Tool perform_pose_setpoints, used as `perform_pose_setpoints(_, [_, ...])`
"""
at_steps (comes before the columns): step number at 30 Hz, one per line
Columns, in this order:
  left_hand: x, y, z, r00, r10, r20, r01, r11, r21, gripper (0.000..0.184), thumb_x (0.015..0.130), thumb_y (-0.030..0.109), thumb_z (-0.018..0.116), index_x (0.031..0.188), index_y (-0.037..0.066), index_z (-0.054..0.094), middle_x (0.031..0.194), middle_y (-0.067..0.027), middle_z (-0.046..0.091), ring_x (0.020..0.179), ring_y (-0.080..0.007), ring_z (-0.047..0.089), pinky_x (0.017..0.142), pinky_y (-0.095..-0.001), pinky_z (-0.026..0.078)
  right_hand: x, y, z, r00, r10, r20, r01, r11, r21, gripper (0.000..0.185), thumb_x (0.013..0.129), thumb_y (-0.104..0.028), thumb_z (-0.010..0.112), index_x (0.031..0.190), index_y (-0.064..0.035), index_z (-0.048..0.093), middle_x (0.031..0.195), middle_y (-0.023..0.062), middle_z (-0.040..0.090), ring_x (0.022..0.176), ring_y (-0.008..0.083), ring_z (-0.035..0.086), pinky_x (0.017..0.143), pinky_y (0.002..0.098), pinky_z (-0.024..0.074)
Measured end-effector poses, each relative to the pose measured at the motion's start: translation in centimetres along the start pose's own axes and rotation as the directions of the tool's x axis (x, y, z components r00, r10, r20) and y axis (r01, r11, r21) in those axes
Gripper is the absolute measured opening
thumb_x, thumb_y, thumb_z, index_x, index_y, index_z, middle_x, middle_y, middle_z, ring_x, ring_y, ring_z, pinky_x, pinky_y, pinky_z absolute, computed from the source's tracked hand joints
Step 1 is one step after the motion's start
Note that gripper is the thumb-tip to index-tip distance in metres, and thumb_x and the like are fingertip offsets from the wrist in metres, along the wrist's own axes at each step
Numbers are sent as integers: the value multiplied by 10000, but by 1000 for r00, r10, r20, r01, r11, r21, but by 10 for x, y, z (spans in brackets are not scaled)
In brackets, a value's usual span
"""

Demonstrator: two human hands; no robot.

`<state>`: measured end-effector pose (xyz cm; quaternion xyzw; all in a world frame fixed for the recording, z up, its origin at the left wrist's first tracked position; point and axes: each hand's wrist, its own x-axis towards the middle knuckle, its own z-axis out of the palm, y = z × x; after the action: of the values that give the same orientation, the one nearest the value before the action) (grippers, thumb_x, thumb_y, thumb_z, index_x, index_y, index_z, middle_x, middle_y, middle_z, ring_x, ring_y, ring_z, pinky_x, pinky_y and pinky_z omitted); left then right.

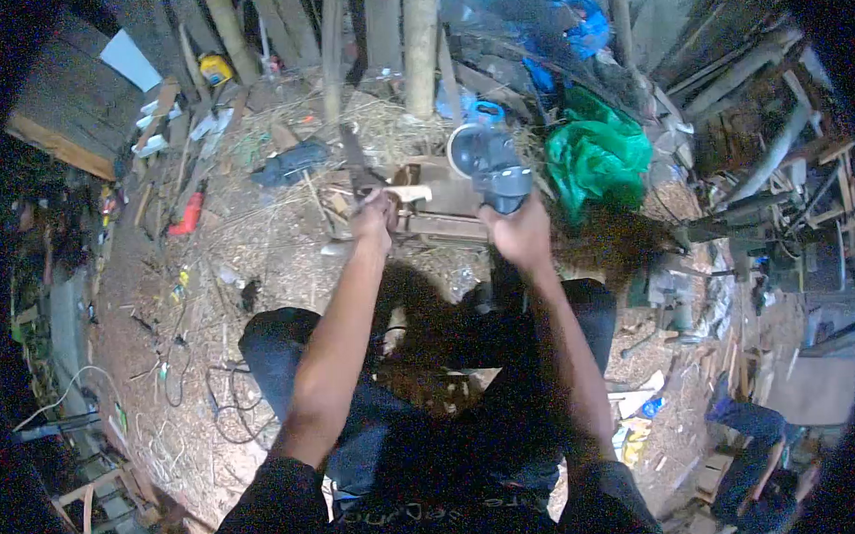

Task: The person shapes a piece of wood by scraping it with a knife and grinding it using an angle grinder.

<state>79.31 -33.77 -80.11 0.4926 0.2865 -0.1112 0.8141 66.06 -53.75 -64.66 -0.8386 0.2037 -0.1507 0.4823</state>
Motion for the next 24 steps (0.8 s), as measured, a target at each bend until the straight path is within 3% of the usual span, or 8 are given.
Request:
perform_pose_setpoints(3, [-14, -38, 13, 992, -111, -62, 107, 993, -55, 135, 845, 56, 638, 972, 21, 668, 720, -40, 639, 564, -130, 555, 552, -279, 500, -6, 15, 8, 1000, 10, -25, -11, 999, -41, 400, 720, -171, 760, 1050, 13, 626, 950, 101, 692, 856, 173, 643, 811, 328, 493])
perform_pose_setpoints(6, [-11, -64, 15, 973, 222, -68, -170, 880, 444, 142, 776, 24, 619, 894, -38, 667, 746, -131, 674, 669, -236, 658, 618, -354, 513, -7, 40, 10, 994, 89, 60, -87, 996, -25, 539, 689, -239, 793, 1110, 26, 586, 998, 174, 685, 937, 256, 660, 848, 360, 495])
perform_pose_setpoints(7, [-28, -48, 23, 916, 402, -2, -284, 652, 703, 170, 760, 45, 630, 901, -43, 666, 755, -163, 682, 697, -268, 675, 647, -376, 520, -5, 43, 14, 995, 71, 66, -74, 996, 52, 582, 674, -266, 804, 1123, 25, 575, 1002, 204, 681, 956, 295, 668, 854, 377, 497])
perform_pose_setpoints(8, [-40, -33, 32, 936, 349, -42, -188, 597, 780, 197, 724, 80, 664, 892, -22, 679, 778, -201, 686, 748, -320, 685, 691, -401, 521, -3, 49, 16, 994, 80, 68, -81, 997, 17, 589, 671, -274, 808, 1115, 33, 571, 999, 203, 682, 947, 295, 669, 854, 380, 496])
perform_pose_setpoints(11, [-29, -50, 28, 849, 501, 168, -441, 498, 747, 179, 731, 99, 692, 884, 7, 681, 776, -184, 689, 720, -343, 678, 681, -408, 525, 5, 64, 15, 994, 75, 85, -61, 985, -162, 577, 676, -274, 805, 1103, 32, 567, 994, 206, 682, 946, 317, 670, 849, 396, 499])
perform_pose_setpoints(15, [-25, -54, 23, 708, 611, 354, -659, 391, 643, 420, 740, 158, 746, 1107, 30, 587, 1027, -192, 620, 936, -371, 615, 788, -416, 504, 14, 66, 20, 992, 97, 85, -81, 982, -173, 578, 681, -277, 802, 1102, 34, 557, 982, 227, 678, 930, 376, 663, 834, 420, 505])
perform_pose_setpoints(19, [-18, -61, 17, 583, 612, 535, -691, 26, 723, 406, 736, 84, 712, 1118, 46, 581, 1108, -160, 564, 1040, -380, 540, 886, -457, 446, 27, 67, 31, 988, 109, 111, -75, 959, -271, 555, 688, -262, 795, 1103, 32, 573, 1006, 230, 674, 959, 347, 662, 845, 401, 500])
perform_pose_setpoints(24, [-7, -46, 17, 603, 491, 628, -713, -21, 701, 315, 725, -10, 634, 1038, 25, 634, 1140, -125, 575, 1063, -336, 546, 871, -456, 450, 40, 54, 38, 982, 144, 125, -107, 958, -264, 561, 688, -261, 796, 1095, 45, 562, 1011, 236, 677, 980, 339, 665, 843, 406, 503])
